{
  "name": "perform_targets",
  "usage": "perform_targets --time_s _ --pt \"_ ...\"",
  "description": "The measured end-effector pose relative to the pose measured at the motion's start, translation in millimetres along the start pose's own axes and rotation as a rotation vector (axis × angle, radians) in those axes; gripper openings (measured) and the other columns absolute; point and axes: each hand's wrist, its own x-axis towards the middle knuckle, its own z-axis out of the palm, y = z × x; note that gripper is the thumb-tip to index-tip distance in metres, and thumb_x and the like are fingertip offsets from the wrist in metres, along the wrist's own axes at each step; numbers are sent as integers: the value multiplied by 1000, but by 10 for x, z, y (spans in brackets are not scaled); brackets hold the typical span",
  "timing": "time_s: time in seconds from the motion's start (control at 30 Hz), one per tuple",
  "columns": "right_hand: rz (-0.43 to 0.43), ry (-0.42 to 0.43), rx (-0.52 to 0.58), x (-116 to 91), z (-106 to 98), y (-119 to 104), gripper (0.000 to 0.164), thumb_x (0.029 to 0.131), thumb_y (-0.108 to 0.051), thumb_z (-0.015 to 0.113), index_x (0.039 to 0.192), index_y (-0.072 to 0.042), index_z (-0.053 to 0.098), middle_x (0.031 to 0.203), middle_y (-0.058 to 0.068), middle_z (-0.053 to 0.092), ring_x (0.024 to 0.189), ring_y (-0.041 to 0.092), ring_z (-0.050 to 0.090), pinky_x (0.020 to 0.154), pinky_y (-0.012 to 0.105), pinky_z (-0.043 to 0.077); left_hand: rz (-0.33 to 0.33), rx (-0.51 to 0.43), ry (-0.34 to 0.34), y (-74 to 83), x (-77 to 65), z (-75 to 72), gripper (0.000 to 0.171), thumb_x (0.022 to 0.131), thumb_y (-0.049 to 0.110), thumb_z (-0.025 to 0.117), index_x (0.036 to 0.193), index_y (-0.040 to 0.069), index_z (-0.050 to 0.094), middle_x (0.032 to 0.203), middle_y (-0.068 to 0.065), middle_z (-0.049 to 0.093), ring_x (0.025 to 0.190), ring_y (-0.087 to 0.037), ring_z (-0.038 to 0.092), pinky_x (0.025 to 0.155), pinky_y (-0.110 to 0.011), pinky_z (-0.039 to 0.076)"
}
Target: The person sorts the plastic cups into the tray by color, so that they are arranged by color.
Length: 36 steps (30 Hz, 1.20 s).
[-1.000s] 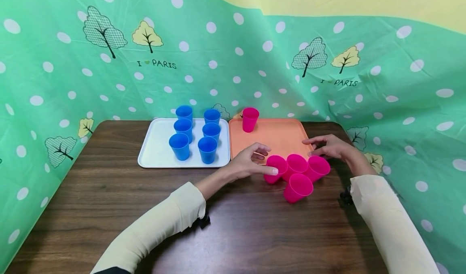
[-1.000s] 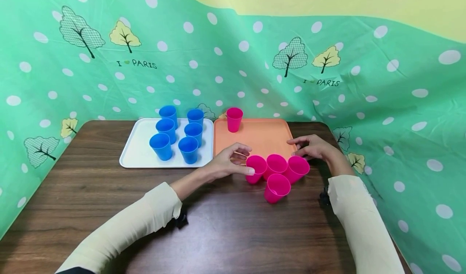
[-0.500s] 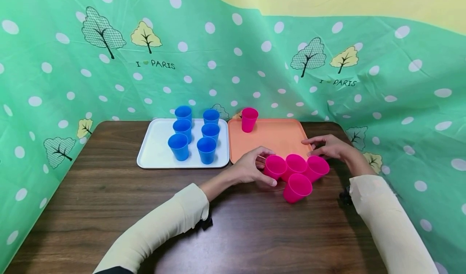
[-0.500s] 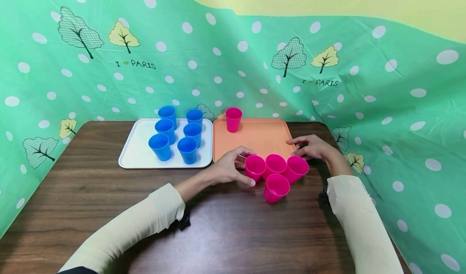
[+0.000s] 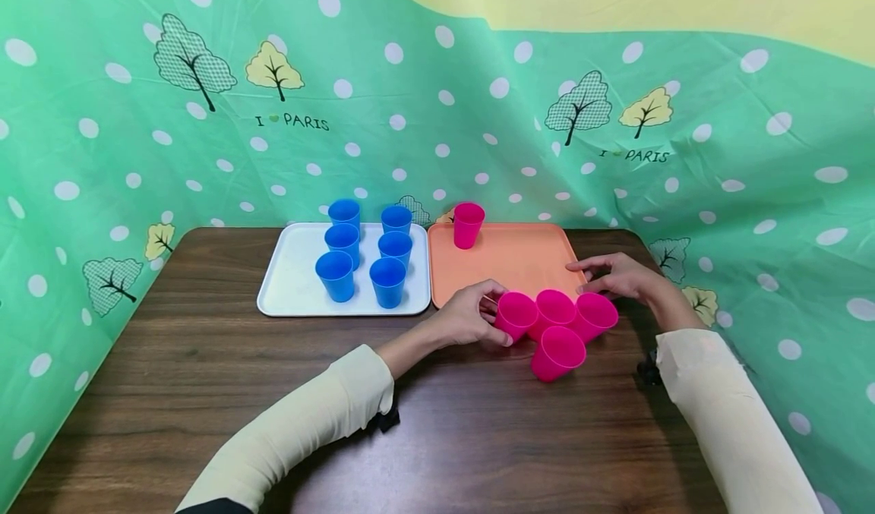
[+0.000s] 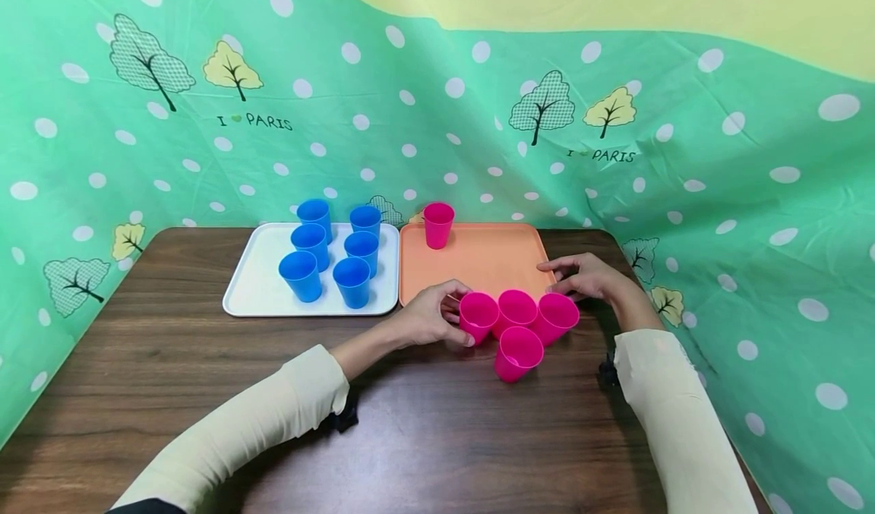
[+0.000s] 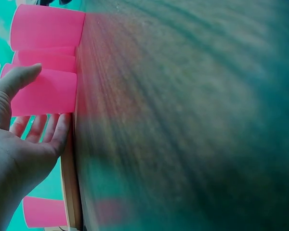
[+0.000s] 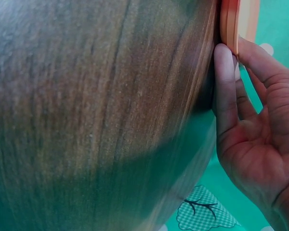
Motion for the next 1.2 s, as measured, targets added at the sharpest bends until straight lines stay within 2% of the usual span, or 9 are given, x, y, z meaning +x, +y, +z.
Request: perform_targets --time_s 0.53,0.73,1.0,1.2 --pt "-19 -2 7 -21 -11 -36 71 101 -20 84 165 -6 56 131 17 60 106 24 63 78 28 66 1 -32 15 44 -27 -27 68 82 9 98 142 10 66 131 -11 73 111 -14 70 100 -28 65" --pt "-16 -2 4 -14 -8 -30 72 100 -22 85 165 -7 57 130 16 60 108 25 61 79 29 66 5 -79 34 101 -39 -71 68 83 8 97 144 9 66 131 -11 73 111 -15 70 100 -28 66" --pt "-14 1 2 -18 -4 -21 71 100 -23 85 164 -8 57 134 19 60 111 27 61 80 29 67 9 -105 109 241 -7 -173 68 84 10 96 145 12 65 135 -12 73 116 -19 69 96 -31 67" --pt "-22 -1 4 -18 9 -13 71 101 -22 85 164 -8 58 132 18 60 110 26 62 80 29 67 4 -85 193 256 79 -202 69 87 12 96 148 11 64 139 -13 73 122 -24 70 99 -36 68"
